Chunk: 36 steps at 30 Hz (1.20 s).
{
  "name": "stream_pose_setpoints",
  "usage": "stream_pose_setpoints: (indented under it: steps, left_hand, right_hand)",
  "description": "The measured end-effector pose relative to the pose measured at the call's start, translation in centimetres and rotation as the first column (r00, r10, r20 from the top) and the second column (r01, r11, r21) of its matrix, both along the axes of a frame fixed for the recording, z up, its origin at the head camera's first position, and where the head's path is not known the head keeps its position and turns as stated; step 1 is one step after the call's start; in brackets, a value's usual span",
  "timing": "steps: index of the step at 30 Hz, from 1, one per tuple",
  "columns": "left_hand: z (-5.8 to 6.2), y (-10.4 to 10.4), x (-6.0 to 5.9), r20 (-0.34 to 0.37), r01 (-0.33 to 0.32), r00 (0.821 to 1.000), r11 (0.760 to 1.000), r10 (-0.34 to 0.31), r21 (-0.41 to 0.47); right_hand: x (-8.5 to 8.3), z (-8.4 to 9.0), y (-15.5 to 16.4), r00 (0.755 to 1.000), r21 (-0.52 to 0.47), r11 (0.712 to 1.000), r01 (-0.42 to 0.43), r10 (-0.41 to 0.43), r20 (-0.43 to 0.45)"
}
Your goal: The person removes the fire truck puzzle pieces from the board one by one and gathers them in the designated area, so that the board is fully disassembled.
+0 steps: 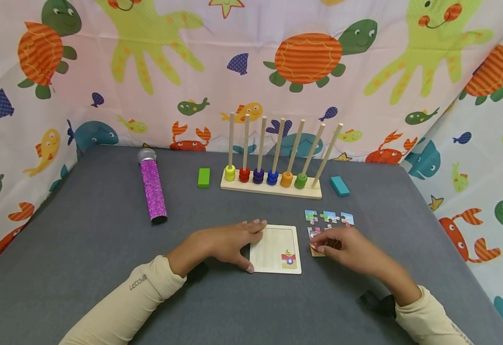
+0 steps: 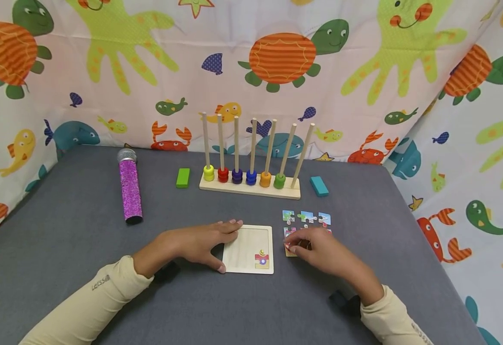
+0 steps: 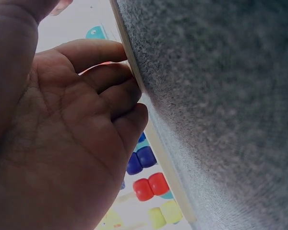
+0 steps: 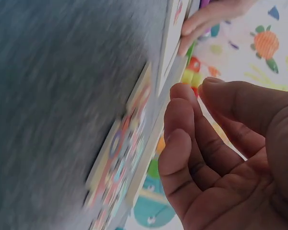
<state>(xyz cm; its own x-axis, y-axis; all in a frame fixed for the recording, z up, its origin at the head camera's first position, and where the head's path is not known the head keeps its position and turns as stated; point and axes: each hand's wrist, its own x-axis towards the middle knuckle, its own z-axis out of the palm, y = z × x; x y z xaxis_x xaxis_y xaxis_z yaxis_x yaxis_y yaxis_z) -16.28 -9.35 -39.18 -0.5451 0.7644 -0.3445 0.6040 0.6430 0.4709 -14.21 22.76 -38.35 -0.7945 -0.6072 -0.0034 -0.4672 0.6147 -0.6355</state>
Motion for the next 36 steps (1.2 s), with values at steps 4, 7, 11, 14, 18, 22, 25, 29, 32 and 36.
stream_pose_setpoints:
  steps: [4,7,11,14,18,22,25,29,32,36]
  left_hand:
    - [0.0,-0.1,-0.1,-0.016,0.004,1.000,1.000,-0.004,-0.008]
    - [-0.2,-0.2,0.0,-0.014,0.000,1.000,1.000,0.000,-0.009]
    - [-0.4,-0.3,0.1,-0.001,-0.014,1.000,1.000,0.014,-0.002]
    - [-0.4,-0.3,0.1,0.003,-0.022,1.000,1.000,0.022,0.006]
    - [-0.3,-0.2,0.0,0.003,-0.023,1.000,1.000,0.023,0.009]
    - [-0.4,-0.1,0.0,0.003,-0.013,1.000,1.000,0.013,0.014]
    - [-0.5,-0.2,0.1,0.008,-0.013,1.000,1.000,0.013,0.018]
    - [-0.5,-0.3,0.1,0.010,-0.022,1.000,1.000,0.022,0.018]
    - [-0.5,-0.3,0.0,0.012,-0.023,1.000,1.000,0.023,0.016]
    - [-0.4,-0.3,0.0,0.007,-0.015,1.000,1.000,0.015,0.022]
  right_hand:
    - [0.2,0.1,-1.3,0.999,-0.028,0.999,-0.041,0.042,0.010]
    - [0.2,0.1,-2.1,0.998,-0.041,0.997,-0.068,0.068,0.012]
    - [0.0,-0.1,-3.2,0.994,-0.044,0.994,-0.101,0.103,0.037]
    - [-0.1,-0.2,-3.8,0.990,-0.054,0.990,-0.128,0.131,0.061]
    - [-0.2,-0.4,-4.3,0.986,-0.067,0.987,-0.149,0.154,0.068]
    - [-0.1,-0.6,-4.4,0.985,-0.060,0.986,-0.154,0.158,0.073]
    - [-0.2,-0.8,-4.4,0.984,-0.051,0.987,-0.153,0.157,0.081]
    - [-0.4,-0.8,-4.7,0.982,-0.049,0.987,-0.153,0.157,0.102]
    - [-0.4,-0.8,-4.7,0.982,-0.043,0.987,-0.156,0.159,0.104]
    - [-0.3,-0.7,-4.7,0.981,-0.048,0.986,-0.160,0.165,0.099]
